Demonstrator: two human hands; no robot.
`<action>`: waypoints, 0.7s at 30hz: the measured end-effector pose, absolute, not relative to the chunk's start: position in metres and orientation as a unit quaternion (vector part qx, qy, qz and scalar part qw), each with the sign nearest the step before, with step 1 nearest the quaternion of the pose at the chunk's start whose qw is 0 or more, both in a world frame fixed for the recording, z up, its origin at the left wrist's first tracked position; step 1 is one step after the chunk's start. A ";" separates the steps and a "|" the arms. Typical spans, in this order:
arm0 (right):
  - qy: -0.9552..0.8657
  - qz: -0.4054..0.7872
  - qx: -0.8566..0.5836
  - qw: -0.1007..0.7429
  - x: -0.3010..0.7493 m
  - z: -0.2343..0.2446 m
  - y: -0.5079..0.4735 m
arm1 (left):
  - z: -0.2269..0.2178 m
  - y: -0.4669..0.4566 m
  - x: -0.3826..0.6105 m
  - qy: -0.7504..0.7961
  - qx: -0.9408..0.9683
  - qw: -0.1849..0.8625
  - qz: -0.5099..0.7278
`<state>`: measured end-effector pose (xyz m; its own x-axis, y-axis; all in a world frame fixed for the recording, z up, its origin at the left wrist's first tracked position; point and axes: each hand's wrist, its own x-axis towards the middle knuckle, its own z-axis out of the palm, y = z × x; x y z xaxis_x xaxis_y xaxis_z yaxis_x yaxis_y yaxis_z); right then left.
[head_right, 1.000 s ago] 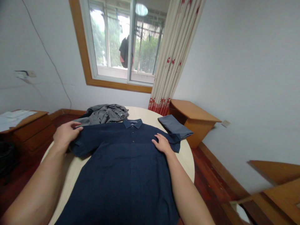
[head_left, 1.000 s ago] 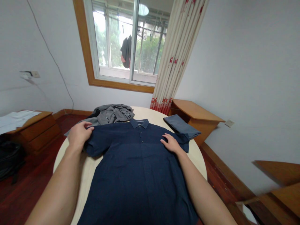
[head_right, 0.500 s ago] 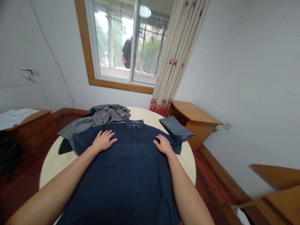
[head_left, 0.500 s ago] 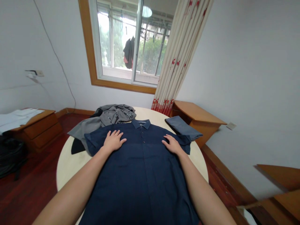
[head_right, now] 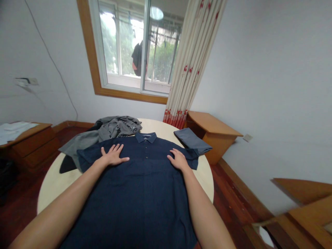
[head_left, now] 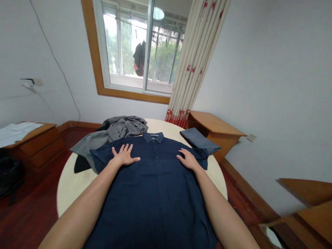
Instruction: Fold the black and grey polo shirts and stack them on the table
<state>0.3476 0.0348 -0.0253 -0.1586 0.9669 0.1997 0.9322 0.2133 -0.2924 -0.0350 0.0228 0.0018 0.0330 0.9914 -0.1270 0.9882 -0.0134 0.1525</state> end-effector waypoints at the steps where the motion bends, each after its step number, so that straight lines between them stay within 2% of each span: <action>1: -0.759 0.051 -0.626 0.172 0.348 -0.025 0.035 | 0.002 0.021 -0.035 0.696 0.712 0.084 0.035; 5: -0.760 0.056 -0.625 0.171 0.349 -0.026 0.037 | 0.006 0.010 -0.029 0.642 0.748 -0.020 0.164; 8: -0.761 0.060 -0.621 0.175 0.350 -0.027 0.037 | 0.009 0.002 -0.018 0.580 0.786 -0.055 0.206; 16: -0.761 0.063 -0.618 0.185 0.352 -0.030 0.039 | -0.005 0.000 -0.003 0.536 0.836 0.059 0.102; 21: -0.764 0.059 -0.618 0.179 0.352 -0.029 0.039 | -0.010 0.004 -0.007 0.543 0.832 0.085 0.076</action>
